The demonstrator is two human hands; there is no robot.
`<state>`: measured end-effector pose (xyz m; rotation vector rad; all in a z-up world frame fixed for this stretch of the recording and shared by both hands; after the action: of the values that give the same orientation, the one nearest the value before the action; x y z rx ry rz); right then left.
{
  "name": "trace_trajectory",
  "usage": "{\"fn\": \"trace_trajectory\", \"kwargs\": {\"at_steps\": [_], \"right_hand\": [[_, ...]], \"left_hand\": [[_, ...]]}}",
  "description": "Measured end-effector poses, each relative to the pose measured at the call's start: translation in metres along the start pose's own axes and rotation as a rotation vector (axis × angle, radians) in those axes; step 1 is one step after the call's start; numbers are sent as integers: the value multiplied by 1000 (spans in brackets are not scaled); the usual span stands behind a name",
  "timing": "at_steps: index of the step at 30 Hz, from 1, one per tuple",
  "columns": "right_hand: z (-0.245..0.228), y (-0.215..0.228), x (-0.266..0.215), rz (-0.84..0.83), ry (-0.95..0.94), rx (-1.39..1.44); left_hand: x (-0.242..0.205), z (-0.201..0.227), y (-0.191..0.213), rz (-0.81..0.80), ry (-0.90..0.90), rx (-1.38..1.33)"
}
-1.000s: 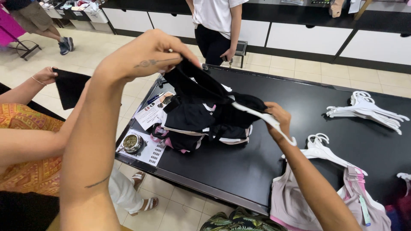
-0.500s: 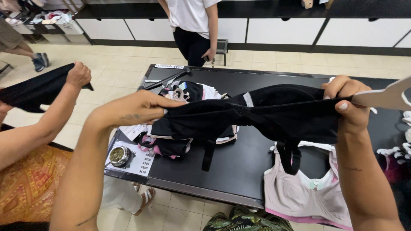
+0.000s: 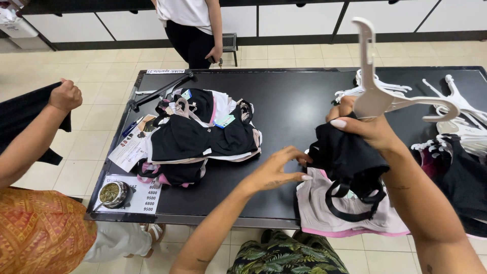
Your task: Hanging bras on plastic hangers and organizing them on a display table in a clothing store.
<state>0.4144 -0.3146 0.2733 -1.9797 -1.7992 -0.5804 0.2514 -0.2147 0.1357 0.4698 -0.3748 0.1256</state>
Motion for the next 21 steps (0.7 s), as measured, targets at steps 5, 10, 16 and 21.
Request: {"fn": "trace_trajectory", "kwargs": {"at_steps": [5, 10, 16, 21], "right_hand": [[-18, 6, -38, 171, -191, 94], [-43, 5, -44, 35, -82, -134], [-15, 19, -62, -22, -92, -557], [54, -45, -62, -185, -146, -510]], "left_hand": [[3, 16, -25, 67, 51, -111], [-28, 44, 3, -24, 304, -268], [-65, 93, 47, 108, 359, -301], [-73, 92, 46, 59, 338, -218]]}}
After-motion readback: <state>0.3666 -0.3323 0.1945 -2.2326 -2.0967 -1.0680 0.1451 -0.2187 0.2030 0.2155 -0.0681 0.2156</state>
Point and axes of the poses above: each hand's wrist, its own x-axis towards the middle knuckle, its own y-axis out of the back of the hand, z = x × y, the point moved 7 cm from there along x, towards the middle knuckle, and after that the axes turned 2 degrees about x, right-handed, at the moved point
